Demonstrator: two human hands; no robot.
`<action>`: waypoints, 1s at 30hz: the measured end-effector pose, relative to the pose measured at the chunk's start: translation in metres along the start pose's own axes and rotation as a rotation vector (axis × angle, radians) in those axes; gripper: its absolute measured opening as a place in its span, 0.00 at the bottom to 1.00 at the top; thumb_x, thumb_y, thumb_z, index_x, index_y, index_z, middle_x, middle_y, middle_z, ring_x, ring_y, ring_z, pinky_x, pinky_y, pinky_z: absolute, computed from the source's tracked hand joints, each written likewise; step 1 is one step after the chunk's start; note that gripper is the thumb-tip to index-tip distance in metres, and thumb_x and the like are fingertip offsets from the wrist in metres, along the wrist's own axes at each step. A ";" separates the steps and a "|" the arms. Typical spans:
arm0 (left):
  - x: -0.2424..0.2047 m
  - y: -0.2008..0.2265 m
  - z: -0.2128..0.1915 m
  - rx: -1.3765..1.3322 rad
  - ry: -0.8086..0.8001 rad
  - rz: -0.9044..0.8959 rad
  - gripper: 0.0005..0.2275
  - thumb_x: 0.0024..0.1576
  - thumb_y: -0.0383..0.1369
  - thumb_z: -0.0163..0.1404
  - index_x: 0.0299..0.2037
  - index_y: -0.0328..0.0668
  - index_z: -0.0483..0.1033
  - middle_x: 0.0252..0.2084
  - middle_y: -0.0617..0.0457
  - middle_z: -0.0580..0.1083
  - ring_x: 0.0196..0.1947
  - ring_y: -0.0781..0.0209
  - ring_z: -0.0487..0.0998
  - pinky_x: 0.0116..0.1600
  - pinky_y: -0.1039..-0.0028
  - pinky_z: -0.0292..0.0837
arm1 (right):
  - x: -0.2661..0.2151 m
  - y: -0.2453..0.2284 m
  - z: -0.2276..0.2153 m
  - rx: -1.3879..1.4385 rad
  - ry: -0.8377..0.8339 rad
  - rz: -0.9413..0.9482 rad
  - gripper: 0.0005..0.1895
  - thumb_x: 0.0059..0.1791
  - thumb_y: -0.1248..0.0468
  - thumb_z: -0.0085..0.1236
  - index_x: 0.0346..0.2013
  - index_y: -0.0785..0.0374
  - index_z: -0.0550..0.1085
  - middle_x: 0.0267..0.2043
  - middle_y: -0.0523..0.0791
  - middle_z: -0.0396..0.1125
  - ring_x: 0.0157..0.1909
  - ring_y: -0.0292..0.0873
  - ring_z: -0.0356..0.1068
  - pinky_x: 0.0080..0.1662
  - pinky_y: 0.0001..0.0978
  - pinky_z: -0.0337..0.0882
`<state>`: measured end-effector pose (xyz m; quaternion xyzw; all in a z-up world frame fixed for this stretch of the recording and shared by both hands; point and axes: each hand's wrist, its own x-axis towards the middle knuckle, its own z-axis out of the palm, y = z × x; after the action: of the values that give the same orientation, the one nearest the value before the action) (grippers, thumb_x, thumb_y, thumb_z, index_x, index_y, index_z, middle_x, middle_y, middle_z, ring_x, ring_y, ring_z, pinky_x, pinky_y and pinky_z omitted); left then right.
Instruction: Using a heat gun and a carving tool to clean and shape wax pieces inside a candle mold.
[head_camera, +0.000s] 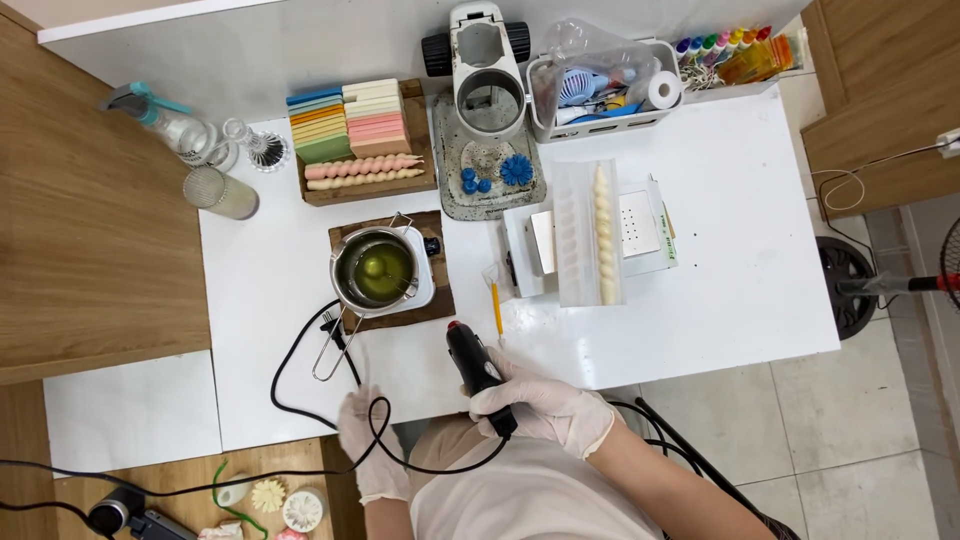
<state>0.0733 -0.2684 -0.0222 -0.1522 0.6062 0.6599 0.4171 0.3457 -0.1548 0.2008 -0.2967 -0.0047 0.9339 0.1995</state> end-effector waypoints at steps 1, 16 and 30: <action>0.015 -0.019 -0.018 -0.023 -0.026 -0.059 0.21 0.63 0.36 0.43 0.63 0.32 0.60 0.60 0.41 0.69 0.58 0.48 0.72 0.64 0.61 0.68 | 0.000 0.000 0.003 -0.005 0.013 0.016 0.43 0.41 0.78 0.59 0.67 0.49 0.59 0.47 0.46 0.60 0.38 0.38 0.66 0.37 0.34 0.71; -0.106 0.022 0.090 0.078 -0.521 -0.683 0.32 0.57 0.52 0.47 0.65 0.36 0.64 0.59 0.43 0.71 0.59 0.46 0.70 0.64 0.57 0.64 | 0.021 0.026 0.004 -0.102 0.051 0.064 0.49 0.42 0.76 0.64 0.71 0.38 0.56 0.47 0.40 0.58 0.42 0.37 0.63 0.42 0.31 0.68; -0.106 0.038 0.090 0.336 -0.613 -0.612 0.28 0.55 0.34 0.55 0.68 0.51 0.63 0.48 0.57 0.70 0.43 0.65 0.73 0.47 0.71 0.73 | 0.047 0.057 -0.021 -0.557 0.170 0.006 0.53 0.47 0.51 0.64 0.79 0.46 0.43 0.66 0.40 0.59 0.63 0.38 0.58 0.61 0.33 0.60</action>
<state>0.1363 -0.2209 0.0980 -0.0523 0.4806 0.4139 0.7714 0.3017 -0.1917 0.1505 -0.4172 -0.2434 0.8691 0.1070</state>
